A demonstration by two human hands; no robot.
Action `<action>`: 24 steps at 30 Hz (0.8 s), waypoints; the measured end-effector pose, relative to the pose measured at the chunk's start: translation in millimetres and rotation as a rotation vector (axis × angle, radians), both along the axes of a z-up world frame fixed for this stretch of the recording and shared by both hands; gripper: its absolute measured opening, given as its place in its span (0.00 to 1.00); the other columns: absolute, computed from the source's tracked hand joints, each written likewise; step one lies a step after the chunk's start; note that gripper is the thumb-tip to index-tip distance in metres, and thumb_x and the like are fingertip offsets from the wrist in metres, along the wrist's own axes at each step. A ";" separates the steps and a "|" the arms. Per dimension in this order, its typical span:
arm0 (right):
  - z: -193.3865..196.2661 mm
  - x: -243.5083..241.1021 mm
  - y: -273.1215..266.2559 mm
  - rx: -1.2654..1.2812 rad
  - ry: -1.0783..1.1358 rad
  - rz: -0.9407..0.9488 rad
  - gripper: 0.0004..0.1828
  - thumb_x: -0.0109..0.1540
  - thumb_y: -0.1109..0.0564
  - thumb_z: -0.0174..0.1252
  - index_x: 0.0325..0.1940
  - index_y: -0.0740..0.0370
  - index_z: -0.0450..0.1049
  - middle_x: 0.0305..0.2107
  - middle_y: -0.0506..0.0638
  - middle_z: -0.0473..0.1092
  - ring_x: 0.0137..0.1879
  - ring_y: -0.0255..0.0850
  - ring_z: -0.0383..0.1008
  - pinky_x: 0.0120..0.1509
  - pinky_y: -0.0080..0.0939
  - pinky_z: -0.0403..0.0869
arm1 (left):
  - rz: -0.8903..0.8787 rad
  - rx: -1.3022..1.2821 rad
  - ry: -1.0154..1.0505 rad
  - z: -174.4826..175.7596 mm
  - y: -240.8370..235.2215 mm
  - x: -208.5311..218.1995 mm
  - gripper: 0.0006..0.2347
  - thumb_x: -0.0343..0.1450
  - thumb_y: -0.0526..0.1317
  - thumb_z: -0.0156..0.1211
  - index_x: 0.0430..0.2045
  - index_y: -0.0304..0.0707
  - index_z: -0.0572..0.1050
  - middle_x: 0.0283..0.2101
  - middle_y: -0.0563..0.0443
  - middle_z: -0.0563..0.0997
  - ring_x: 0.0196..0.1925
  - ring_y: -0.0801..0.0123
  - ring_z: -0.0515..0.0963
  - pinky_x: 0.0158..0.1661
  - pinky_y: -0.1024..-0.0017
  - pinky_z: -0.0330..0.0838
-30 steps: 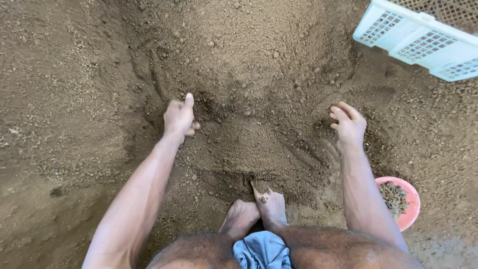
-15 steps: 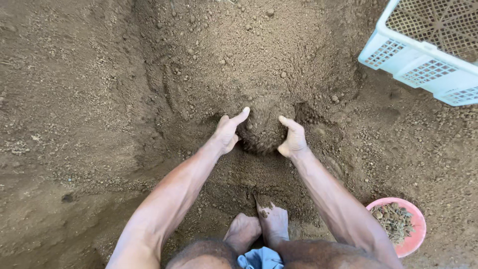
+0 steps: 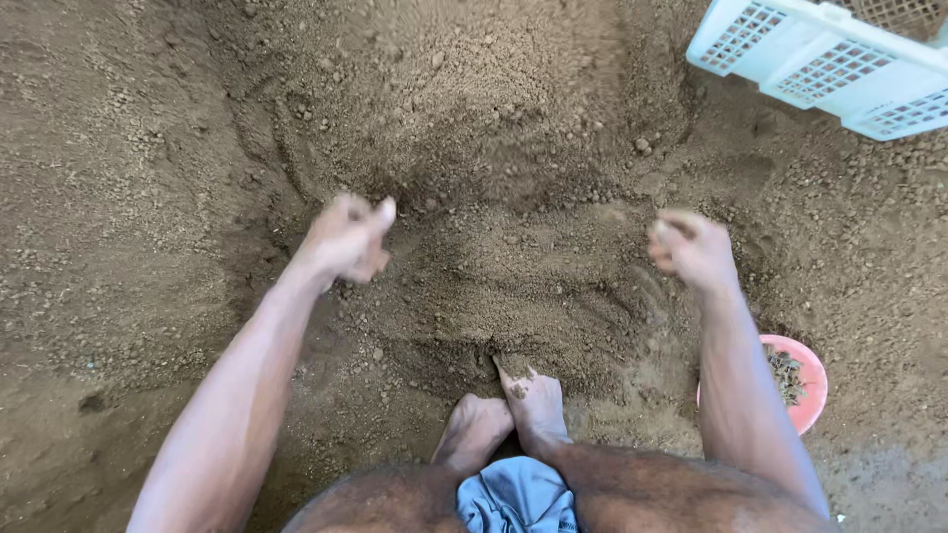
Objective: The person repeatedly makes small indentations in loose soil with their fingers, places small seed-like items into the indentations, and covers them with soil. A small hand hoe and a plastic basket are visible nearby.
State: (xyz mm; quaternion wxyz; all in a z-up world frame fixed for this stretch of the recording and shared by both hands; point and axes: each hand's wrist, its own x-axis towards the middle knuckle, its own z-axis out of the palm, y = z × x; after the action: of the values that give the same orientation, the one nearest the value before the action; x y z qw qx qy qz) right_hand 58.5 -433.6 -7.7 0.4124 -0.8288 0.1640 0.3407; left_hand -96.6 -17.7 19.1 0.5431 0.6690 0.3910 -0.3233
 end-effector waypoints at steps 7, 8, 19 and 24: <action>-56.0 -98.3 -20.2 -0.312 -0.199 0.239 0.28 0.60 0.65 0.63 0.64 0.67 0.66 0.38 0.59 0.75 0.36 0.43 0.76 0.37 0.38 0.73 | -0.381 -0.055 0.489 -31.1 -31.7 -81.4 0.43 0.69 0.66 0.55 0.60 0.13 0.61 0.47 0.25 0.82 0.41 0.50 0.89 0.40 0.59 0.87; -60.4 -103.3 -14.4 -0.314 -0.336 0.380 0.30 0.57 0.66 0.67 0.63 0.69 0.67 0.37 0.61 0.75 0.38 0.43 0.76 0.41 0.35 0.73 | -0.352 -0.086 0.457 -35.3 -37.0 -85.1 0.44 0.68 0.66 0.57 0.61 0.12 0.61 0.48 0.23 0.82 0.42 0.50 0.89 0.40 0.59 0.88; -9.4 -88.6 -45.7 -0.329 0.337 0.178 0.11 0.64 0.60 0.57 0.48 0.68 0.72 0.27 0.57 0.76 0.32 0.43 0.79 0.36 0.42 0.80 | -0.062 -0.167 0.382 -31.2 -31.5 -107.9 0.40 0.63 0.57 0.66 0.62 0.29 0.57 0.55 0.23 0.80 0.46 0.44 0.87 0.38 0.55 0.84; -24.2 -158.5 -44.4 -0.102 0.547 -0.208 0.26 0.65 0.42 0.57 0.55 0.63 0.60 0.36 0.64 0.71 0.32 0.53 0.80 0.34 0.50 0.82 | -0.034 -0.242 0.427 -33.8 -65.0 -113.0 0.46 0.65 0.53 0.68 0.66 0.27 0.39 0.60 0.21 0.69 0.51 0.41 0.84 0.44 0.53 0.85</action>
State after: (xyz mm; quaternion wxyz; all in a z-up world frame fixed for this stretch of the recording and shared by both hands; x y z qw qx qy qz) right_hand -100.0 -478.0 -31.9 0.3435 -0.7045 0.3701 0.4986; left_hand -209.6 -82.7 -14.7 0.5187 0.5221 0.4441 -0.5111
